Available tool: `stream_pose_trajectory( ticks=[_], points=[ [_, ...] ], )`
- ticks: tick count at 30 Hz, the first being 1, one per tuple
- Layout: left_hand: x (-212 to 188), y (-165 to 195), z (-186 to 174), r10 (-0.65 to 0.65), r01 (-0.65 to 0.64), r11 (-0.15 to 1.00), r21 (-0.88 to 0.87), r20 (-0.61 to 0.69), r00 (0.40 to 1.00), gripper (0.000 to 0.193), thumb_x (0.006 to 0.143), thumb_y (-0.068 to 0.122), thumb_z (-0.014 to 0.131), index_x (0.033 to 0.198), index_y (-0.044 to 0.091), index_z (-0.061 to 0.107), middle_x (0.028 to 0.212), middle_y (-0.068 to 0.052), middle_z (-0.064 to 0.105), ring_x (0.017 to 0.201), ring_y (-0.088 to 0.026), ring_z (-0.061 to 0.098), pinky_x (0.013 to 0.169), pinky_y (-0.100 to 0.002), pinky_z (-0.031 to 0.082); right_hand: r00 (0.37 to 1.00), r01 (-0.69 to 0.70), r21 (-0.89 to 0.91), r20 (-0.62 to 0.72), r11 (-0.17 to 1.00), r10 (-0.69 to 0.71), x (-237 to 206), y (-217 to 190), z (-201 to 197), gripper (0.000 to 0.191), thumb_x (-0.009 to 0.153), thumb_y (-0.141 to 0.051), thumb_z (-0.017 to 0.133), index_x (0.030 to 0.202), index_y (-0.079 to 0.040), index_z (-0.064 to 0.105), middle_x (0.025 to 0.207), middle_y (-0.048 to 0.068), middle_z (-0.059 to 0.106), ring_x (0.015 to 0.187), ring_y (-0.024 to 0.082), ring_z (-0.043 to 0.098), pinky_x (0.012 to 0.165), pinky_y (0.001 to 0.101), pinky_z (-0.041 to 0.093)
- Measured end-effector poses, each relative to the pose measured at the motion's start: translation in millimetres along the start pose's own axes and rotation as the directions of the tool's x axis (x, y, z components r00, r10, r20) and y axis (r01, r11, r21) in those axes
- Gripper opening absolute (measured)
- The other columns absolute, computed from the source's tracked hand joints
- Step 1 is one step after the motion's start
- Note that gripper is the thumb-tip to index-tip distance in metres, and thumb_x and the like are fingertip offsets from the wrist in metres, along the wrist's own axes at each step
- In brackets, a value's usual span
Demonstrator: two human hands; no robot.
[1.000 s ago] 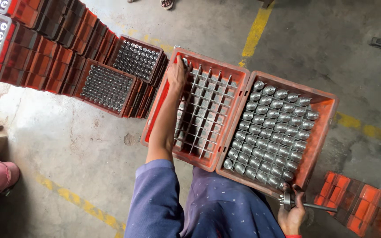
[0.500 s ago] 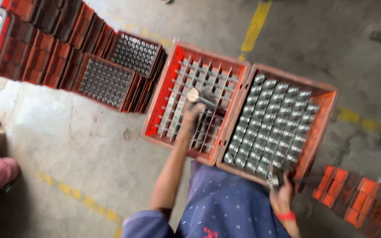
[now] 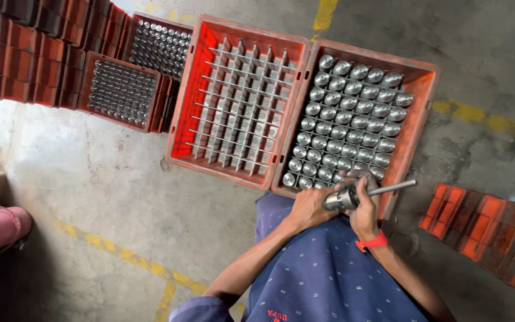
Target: The person transfers small metallic cylindrical parts from one orange crate to another, arranging them into grid slots. The person then moves the filled crate to a metal table and continues organizing parts from another crate.
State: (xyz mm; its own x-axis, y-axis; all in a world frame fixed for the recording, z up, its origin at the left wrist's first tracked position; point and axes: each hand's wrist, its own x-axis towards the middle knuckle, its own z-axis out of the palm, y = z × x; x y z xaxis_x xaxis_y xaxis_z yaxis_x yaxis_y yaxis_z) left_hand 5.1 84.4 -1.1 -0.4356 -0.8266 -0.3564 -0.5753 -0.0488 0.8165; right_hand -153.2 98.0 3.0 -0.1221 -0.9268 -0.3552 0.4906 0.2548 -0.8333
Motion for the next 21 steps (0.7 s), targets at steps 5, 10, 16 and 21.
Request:
stream_pose_trajectory(
  ticks=[5, 10, 16, 21],
  points=[
    [11.7, -2.3, 23.5, 0.015, -0.031, 0.995, 0.096, 0.169, 0.985, 0.047, 0.077, 0.042, 0.081, 0.111, 0.010, 0.073, 0.089, -0.019, 0.076, 0.083, -0.038, 0.075, 0.076, -0.049, 0.059, 0.998, 0.041, -0.054, 0.054, 0.998, -0.038, -8.9, 8.7, -33.8, 0.037, 0.113, -0.038, 0.046, 0.121, -0.003, 0.054, 0.105, 0.018, 0.070, 0.095, 0.021, 0.069, 0.090, 0.0353, 0.055],
    [46.4, -19.4, 30.1, 0.224, -0.241, 0.965, 0.104, 0.146, 0.963, 0.060, 0.077, 0.049, 0.081, 0.125, 0.016, 0.068, 0.088, -0.021, 0.075, 0.078, -0.041, 0.073, 0.070, -0.051, 0.057, 0.970, 0.116, 0.267, -0.237, 0.957, -0.051, 4.4, 14.1, -89.7, 0.037, 0.111, -0.039, 0.050, 0.122, -0.004, 0.055, 0.115, 0.014, 0.070, 0.097, 0.022, 0.066, 0.089, 0.0376, 0.053],
    [189.8, -16.5, -10.0, 0.362, -0.322, 0.797, 0.511, 0.022, 0.932, 0.056, 0.093, 0.049, 0.070, 0.130, 0.012, 0.050, 0.096, -0.019, 0.073, 0.075, -0.039, 0.072, 0.063, -0.052, 0.054, 0.835, 0.379, 0.328, -0.524, 0.865, -0.167, 0.0, 5.4, -171.7, 0.034, 0.110, -0.037, 0.055, 0.123, -0.006, 0.060, 0.119, 0.009, 0.066, 0.113, 0.025, 0.069, 0.102, 0.0354, 0.053],
    [277.9, 30.5, -19.8, 0.529, -0.421, 0.701, 0.576, -0.025, 0.848, 0.071, 0.086, 0.018, 0.067, 0.151, 0.013, 0.040, 0.130, -0.021, 0.064, 0.110, -0.040, 0.068, 0.080, -0.046, 0.060, 0.833, 0.352, 0.382, -0.543, 0.854, -0.101, -25.5, 27.1, -193.0, 0.034, 0.111, -0.038, 0.055, 0.123, -0.007, 0.061, 0.117, 0.016, 0.070, 0.100, 0.020, 0.066, 0.094, 0.0307, 0.052]
  ],
)
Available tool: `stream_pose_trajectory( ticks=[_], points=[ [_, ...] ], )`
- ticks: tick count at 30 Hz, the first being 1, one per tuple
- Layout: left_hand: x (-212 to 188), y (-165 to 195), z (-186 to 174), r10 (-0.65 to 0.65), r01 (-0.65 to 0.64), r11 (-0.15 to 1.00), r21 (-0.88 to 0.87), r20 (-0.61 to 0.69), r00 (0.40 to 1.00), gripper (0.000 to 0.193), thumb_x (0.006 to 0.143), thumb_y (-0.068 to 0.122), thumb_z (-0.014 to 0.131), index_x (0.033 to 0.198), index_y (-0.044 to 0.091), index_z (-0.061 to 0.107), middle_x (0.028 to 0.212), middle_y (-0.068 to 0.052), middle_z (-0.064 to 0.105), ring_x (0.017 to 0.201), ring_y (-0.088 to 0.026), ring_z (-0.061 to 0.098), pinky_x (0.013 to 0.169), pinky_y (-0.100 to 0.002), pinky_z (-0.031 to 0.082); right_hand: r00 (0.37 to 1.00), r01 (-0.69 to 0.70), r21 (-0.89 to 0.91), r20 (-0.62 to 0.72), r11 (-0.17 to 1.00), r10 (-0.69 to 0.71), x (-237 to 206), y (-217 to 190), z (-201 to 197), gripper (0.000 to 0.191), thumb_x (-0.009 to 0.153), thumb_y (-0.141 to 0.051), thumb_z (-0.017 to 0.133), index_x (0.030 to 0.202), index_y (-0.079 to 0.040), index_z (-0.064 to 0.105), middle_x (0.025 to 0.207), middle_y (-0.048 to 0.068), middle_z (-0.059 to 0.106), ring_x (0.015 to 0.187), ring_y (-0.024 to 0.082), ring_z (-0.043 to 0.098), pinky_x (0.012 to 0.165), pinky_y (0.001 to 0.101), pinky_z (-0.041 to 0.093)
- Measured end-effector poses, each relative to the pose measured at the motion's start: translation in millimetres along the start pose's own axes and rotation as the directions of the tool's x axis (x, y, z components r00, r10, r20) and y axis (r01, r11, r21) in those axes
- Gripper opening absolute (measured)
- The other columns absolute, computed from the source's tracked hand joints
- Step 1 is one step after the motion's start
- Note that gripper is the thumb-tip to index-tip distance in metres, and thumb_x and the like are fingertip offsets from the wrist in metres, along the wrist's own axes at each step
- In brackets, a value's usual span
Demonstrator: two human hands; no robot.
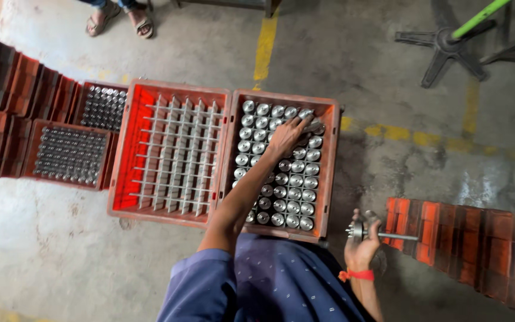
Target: The person transfers small metallic cylindrical parts from one orange crate to another, arranging them into grid slots. The person then moves the filled crate to a metal table and continues organizing parts from another crate.
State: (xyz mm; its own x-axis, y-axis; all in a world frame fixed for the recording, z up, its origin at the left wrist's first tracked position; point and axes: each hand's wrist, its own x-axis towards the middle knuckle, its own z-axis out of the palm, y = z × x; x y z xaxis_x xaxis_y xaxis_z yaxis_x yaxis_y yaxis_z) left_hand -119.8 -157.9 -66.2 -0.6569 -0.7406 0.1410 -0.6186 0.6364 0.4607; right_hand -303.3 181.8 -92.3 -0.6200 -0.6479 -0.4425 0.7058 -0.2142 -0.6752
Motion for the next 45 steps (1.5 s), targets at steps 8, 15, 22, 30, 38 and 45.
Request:
stream_pose_trajectory(
  ticks=[8, 15, 22, 30, 38, 45],
  points=[
    [-4.2, 1.5, 1.5, 0.058, -0.084, 0.992, -0.092, -0.249, 0.967, 0.079, 0.078, -0.012, 0.061, 0.150, 0.017, 0.049, 0.143, -0.021, 0.059, 0.121, -0.038, 0.065, 0.094, -0.043, 0.060, 0.999, -0.027, -0.084, -0.030, 0.996, 0.024, -18.3, 16.2, -4.6, 0.036, 0.112, -0.041, 0.053, 0.123, -0.007, 0.061, 0.118, 0.015, 0.069, 0.098, 0.017, 0.064, 0.090, 0.0294, 0.049],
    [-81.8, 12.8, -10.1, -0.554, 0.101, 0.574, -0.813, -0.294, 0.779, 0.054, 0.103, 0.036, 0.065, 0.149, 0.013, 0.049, 0.133, -0.013, 0.065, 0.115, -0.024, 0.068, 0.097, -0.041, 0.061, 0.988, -0.079, 0.027, 0.138, 0.996, 0.075, -38.8, 27.8, 34.4, 0.032, 0.106, -0.040, 0.056, 0.112, -0.009, 0.062, 0.088, 0.012, 0.068, 0.095, 0.031, 0.071, 0.090, 0.0453, 0.059],
    [-182.9, 142.8, -57.5, -0.119, -0.046, 0.251, -0.967, -0.079, 0.990, 0.077, 0.105, 0.055, 0.049, 0.160, 0.005, 0.029, 0.162, -0.016, 0.038, 0.153, -0.028, 0.035, 0.127, -0.044, 0.025, 0.762, 0.563, -0.821, 0.559, 0.090, 0.327, -52.0, 97.6, 41.0, 0.024, 0.094, -0.024, 0.072, 0.106, -0.003, 0.069, 0.090, 0.014, 0.071, 0.086, 0.027, 0.070, 0.073, 0.0391, 0.055],
    [-263.7, 48.7, -103.6, -0.124, 0.193, 0.940, -0.280, 0.248, 0.961, 0.063, 0.087, 0.034, 0.076, 0.138, 0.003, 0.056, 0.128, -0.023, 0.057, 0.119, -0.044, 0.053, 0.100, -0.052, 0.047, 0.873, -0.380, -0.706, -0.059, 0.598, 0.485, -134.0, 140.3, 17.6, 0.045, 0.098, -0.045, 0.053, 0.111, -0.005, 0.068, 0.101, 0.014, 0.079, 0.061, 0.019, 0.067, 0.061, 0.0344, 0.052],
    [-318.9, 34.2, -60.0, -0.100, 0.097, 0.995, 0.027, 0.354, 0.930, 0.066, 0.070, 0.013, 0.076, 0.131, 0.005, 0.054, 0.124, -0.020, 0.057, 0.116, -0.040, 0.054, 0.098, -0.050, 0.045, 0.944, -0.329, -0.443, -0.156, 0.834, 0.290, -139.0, 205.3, 101.1, 0.049, 0.100, -0.051, 0.064, 0.100, -0.004, 0.078, 0.114, -0.006, 0.061, 0.095, 0.002, 0.057, 0.080, 0.0272, 0.048],
    [-306.6, 8.7, -13.8, -0.104, 0.072, 0.978, 0.196, 0.158, 0.982, 0.035, 0.078, 0.003, 0.065, 0.112, 0.011, 0.069, 0.100, -0.014, 0.070, 0.087, -0.036, 0.070, 0.070, -0.048, 0.055, 0.930, -0.368, -0.216, -0.063, 0.905, 0.363, -135.9, 195.1, 136.6, 0.034, 0.090, -0.041, 0.066, 0.111, -0.017, 0.076, 0.102, -0.008, 0.076, 0.092, 0.003, 0.066, 0.081, 0.0224, 0.050]
  ],
)
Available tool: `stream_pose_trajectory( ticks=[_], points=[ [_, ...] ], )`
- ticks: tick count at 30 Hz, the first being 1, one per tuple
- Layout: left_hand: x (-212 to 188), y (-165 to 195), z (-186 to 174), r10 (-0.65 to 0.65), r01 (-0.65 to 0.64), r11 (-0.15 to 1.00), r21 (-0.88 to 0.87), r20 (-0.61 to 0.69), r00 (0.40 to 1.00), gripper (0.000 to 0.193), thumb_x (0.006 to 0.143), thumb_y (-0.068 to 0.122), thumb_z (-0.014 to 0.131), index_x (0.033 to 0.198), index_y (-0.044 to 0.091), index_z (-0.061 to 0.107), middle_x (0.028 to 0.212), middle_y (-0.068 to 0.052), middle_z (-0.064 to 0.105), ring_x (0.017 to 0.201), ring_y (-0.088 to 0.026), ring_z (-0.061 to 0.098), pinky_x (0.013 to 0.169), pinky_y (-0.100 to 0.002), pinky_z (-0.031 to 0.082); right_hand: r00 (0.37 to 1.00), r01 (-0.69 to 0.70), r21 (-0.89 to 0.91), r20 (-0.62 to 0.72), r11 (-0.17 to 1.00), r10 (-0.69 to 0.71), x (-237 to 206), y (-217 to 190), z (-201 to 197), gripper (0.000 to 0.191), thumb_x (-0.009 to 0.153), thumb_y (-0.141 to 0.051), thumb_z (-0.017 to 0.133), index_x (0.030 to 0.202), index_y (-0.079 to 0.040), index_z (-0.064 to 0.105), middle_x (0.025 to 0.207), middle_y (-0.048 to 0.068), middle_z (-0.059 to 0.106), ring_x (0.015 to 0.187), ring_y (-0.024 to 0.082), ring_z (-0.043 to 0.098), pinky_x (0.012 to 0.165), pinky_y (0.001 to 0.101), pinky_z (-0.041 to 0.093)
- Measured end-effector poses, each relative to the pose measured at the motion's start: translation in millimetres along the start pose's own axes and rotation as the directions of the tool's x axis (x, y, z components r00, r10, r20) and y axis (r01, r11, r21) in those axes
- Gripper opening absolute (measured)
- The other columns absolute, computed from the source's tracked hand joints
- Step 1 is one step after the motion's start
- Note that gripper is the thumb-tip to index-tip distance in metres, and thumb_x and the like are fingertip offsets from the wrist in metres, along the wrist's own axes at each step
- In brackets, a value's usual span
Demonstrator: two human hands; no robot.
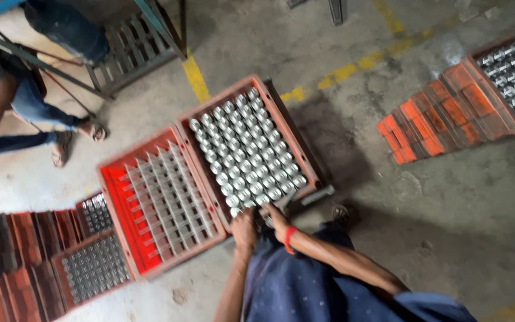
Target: The person transfers small metallic cylindrical parts from one orange crate to another, arranging them into grid slots. The person then moves the filled crate to a metal table and continues organizing parts from another crate.
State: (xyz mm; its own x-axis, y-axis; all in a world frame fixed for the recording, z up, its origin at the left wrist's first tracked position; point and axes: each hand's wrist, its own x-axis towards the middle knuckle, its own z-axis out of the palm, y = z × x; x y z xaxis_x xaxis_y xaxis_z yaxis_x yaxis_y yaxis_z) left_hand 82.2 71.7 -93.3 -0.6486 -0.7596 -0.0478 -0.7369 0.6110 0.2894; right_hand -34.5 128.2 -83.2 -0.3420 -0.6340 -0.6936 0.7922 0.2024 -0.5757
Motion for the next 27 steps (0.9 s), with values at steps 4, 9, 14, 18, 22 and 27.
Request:
stream_pose_trajectory(
  ticks=[4, 9, 14, 18, 22, 27],
  points=[
    [-11.9, 49.3, 4.4, -0.030, 0.034, 0.993, -0.114, 0.034, 0.999, 0.019, 0.083, 0.011, 0.068, 0.103, 0.012, 0.069, 0.096, -0.014, 0.071, 0.088, -0.035, 0.071, 0.071, -0.047, 0.056, 0.995, -0.097, -0.046, -0.008, 0.994, 0.097, -11.3, -25.4, -43.8, 0.032, 0.092, -0.042, 0.069, 0.108, -0.015, 0.075, 0.095, -0.004, 0.072, 0.087, 0.010, 0.061, 0.075, 0.0296, 0.047],
    [-31.1, 212.0, 37.6, -0.139, 0.125, 0.977, -0.174, -0.076, 0.987, 0.035, 0.077, 0.006, 0.066, 0.112, 0.011, 0.066, 0.108, -0.013, 0.072, 0.095, -0.035, 0.072, 0.072, -0.046, 0.058, 0.999, -0.037, -0.385, 0.017, 0.922, 0.047, -16.3, -101.6, -182.3, 0.026, 0.086, -0.036, 0.071, 0.084, -0.010, 0.077, 0.075, 0.003, 0.070, 0.068, 0.013, 0.062, 0.066, 0.0318, 0.049],
    [-26.7, 277.5, 19.3, -0.151, 0.138, 0.741, -0.657, 0.037, 0.988, 0.069, 0.076, 0.026, 0.083, 0.137, 0.005, 0.059, 0.121, -0.023, 0.067, 0.113, -0.041, 0.064, 0.097, -0.048, 0.053, 0.969, 0.089, -0.720, 0.224, 0.688, 0.109, 13.5, -221.0, -275.9, 0.034, 0.081, -0.034, 0.074, 0.086, -0.001, 0.073, 0.080, 0.012, 0.074, 0.071, 0.020, 0.070, 0.071, 0.0316, 0.055],
    [-2.2, 190.8, -8.5, -0.463, 0.489, 0.869, -0.077, -0.480, 0.745, 0.081, 0.075, 0.021, 0.080, 0.139, -0.010, 0.043, 0.142, -0.041, 0.047, 0.129, -0.056, 0.045, 0.112, -0.055, 0.036, 0.976, 0.212, -0.940, 0.216, 0.266, -0.014, 59.8, -288.0, -284.8, 0.051, 0.068, -0.040, 0.079, 0.096, 0.003, 0.076, 0.094, 0.017, 0.077, 0.084, 0.028, 0.073, 0.075, 0.0419, 0.056],
    [-9.7, 131.7, -8.3, -0.851, 0.767, 0.516, -0.381, -0.126, 0.510, 0.080, 0.088, 0.051, 0.074, 0.140, -0.006, 0.052, 0.129, -0.033, 0.061, 0.121, -0.049, 0.057, 0.104, -0.051, 0.044, 0.975, 0.221, -0.970, 0.220, -0.098, 0.026, 92.1, -318.7, -281.1, 0.064, 0.079, -0.052, 0.079, 0.101, 0.008, 0.073, 0.096, 0.026, 0.075, 0.089, 0.035, 0.074, 0.080, 0.0478, 0.056],
    [-13.6, 114.9, -7.5, -0.866, 0.719, 0.283, -0.635, 0.154, 0.476, 0.072, 0.087, 0.054, 0.070, 0.129, -0.004, 0.064, 0.108, -0.027, 0.074, 0.101, -0.035, 0.074, 0.089, -0.042, 0.056, 0.902, 0.361, -0.925, 0.380, 0.121, 0.205, 110.2, -324.5, -287.8, 0.054, 0.073, -0.043, 0.083, 0.100, 0.003, 0.074, 0.094, 0.016, 0.076, 0.087, 0.026, 0.073, 0.079, 0.0426, 0.056]
  ],
)
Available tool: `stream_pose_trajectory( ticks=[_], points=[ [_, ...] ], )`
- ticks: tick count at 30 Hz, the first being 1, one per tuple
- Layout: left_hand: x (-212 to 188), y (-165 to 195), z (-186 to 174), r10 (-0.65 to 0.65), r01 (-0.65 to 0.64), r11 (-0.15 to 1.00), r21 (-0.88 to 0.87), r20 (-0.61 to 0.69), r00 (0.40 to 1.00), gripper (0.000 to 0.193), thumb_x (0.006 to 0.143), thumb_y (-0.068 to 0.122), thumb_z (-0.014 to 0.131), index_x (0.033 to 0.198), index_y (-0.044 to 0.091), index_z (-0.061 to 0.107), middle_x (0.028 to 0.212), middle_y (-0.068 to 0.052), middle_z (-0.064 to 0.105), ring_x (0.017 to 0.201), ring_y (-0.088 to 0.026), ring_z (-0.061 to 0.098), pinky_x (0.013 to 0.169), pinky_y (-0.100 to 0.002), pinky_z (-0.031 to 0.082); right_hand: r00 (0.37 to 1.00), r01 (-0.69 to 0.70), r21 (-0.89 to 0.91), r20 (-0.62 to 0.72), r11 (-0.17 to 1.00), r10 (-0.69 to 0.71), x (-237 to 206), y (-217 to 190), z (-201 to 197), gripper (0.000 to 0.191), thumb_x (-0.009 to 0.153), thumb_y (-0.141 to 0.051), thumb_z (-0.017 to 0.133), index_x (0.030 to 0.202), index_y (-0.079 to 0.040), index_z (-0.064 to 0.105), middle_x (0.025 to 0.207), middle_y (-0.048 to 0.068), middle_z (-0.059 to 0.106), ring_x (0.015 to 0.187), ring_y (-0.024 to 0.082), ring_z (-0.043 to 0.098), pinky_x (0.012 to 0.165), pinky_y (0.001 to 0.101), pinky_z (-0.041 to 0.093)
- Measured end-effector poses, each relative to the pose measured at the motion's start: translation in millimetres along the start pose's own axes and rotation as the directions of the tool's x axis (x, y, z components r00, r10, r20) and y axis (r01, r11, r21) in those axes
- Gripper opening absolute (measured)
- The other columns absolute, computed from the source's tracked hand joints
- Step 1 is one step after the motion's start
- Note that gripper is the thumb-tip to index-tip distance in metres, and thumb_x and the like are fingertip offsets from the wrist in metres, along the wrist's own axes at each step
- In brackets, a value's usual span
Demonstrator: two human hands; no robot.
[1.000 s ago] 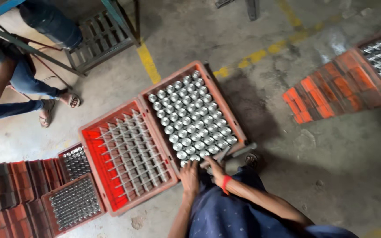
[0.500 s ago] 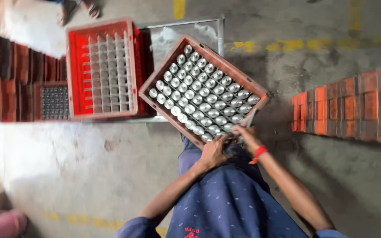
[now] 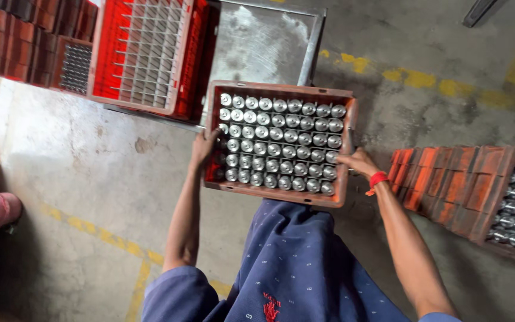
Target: The person transfers small metallic cylindrical parts from one orange crate to another, arranging them into grid slots. The person then moves the filled crate to a metal table and continues organizing parts from another crate.
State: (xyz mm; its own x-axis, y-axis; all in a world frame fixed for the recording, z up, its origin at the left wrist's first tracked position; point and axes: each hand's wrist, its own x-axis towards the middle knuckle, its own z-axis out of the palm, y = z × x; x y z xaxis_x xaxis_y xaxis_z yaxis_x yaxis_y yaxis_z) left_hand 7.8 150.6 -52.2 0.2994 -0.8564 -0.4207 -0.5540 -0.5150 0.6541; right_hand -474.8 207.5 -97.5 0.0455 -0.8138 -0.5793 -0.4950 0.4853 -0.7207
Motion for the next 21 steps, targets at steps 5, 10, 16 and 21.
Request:
stream_pose_trajectory(
  ticks=[5, 10, 16, 21],
  points=[
    [17.7, 30.3, -4.3, -0.042, 0.068, 0.987, -0.149, 0.172, 0.984, 0.047, 0.094, 0.042, 0.066, 0.099, -0.005, 0.068, 0.077, -0.006, 0.065, 0.067, -0.017, 0.060, 0.059, -0.037, 0.048, 0.988, -0.091, 0.139, 0.139, 0.986, 0.071, -5.3, 22.8, 18.0, 0.052, 0.075, -0.038, 0.083, 0.098, 0.008, 0.076, 0.090, 0.016, 0.075, 0.077, 0.025, 0.071, 0.067, 0.0383, 0.058],
    [12.6, 52.9, -0.7, -0.140, 0.147, 0.981, -0.126, 0.065, 0.988, 0.032, 0.088, 0.032, 0.066, 0.087, 0.000, 0.068, 0.073, -0.005, 0.064, 0.063, -0.015, 0.059, 0.058, -0.034, 0.047, 0.916, 0.399, 0.375, -0.122, 0.837, -0.382, -15.9, 33.6, 35.5, 0.083, 0.073, -0.036, 0.083, 0.131, 0.016, 0.056, 0.118, 0.018, 0.068, 0.102, 0.027, 0.066, 0.083, 0.0393, 0.055],
    [-20.1, 28.4, 17.0, -0.134, 0.143, 0.970, -0.194, 0.057, 0.989, 0.036, 0.094, 0.031, 0.060, 0.088, -0.003, 0.067, 0.071, -0.006, 0.064, 0.059, -0.017, 0.059, 0.051, -0.036, 0.046, 0.920, -0.307, -0.165, 0.200, 0.937, 0.336, -15.5, 57.4, 6.0, 0.084, 0.075, -0.054, 0.077, 0.111, 0.021, 0.069, 0.106, 0.033, 0.075, 0.102, 0.030, 0.076, 0.089, 0.0451, 0.059],
    [-59.6, -0.3, 66.9, -0.058, 0.079, 0.980, -0.185, 0.118, 0.991, 0.037, 0.090, 0.027, 0.064, 0.084, -0.010, 0.065, 0.070, -0.011, 0.064, 0.061, -0.020, 0.059, 0.054, -0.039, 0.048, 0.952, -0.226, -0.109, 0.187, 0.968, 0.243, -22.8, 107.6, -50.0, 0.078, 0.071, -0.051, 0.081, 0.109, 0.016, 0.067, 0.105, 0.028, 0.073, 0.096, 0.029, 0.072, 0.082, 0.0440, 0.056]
  ],
)
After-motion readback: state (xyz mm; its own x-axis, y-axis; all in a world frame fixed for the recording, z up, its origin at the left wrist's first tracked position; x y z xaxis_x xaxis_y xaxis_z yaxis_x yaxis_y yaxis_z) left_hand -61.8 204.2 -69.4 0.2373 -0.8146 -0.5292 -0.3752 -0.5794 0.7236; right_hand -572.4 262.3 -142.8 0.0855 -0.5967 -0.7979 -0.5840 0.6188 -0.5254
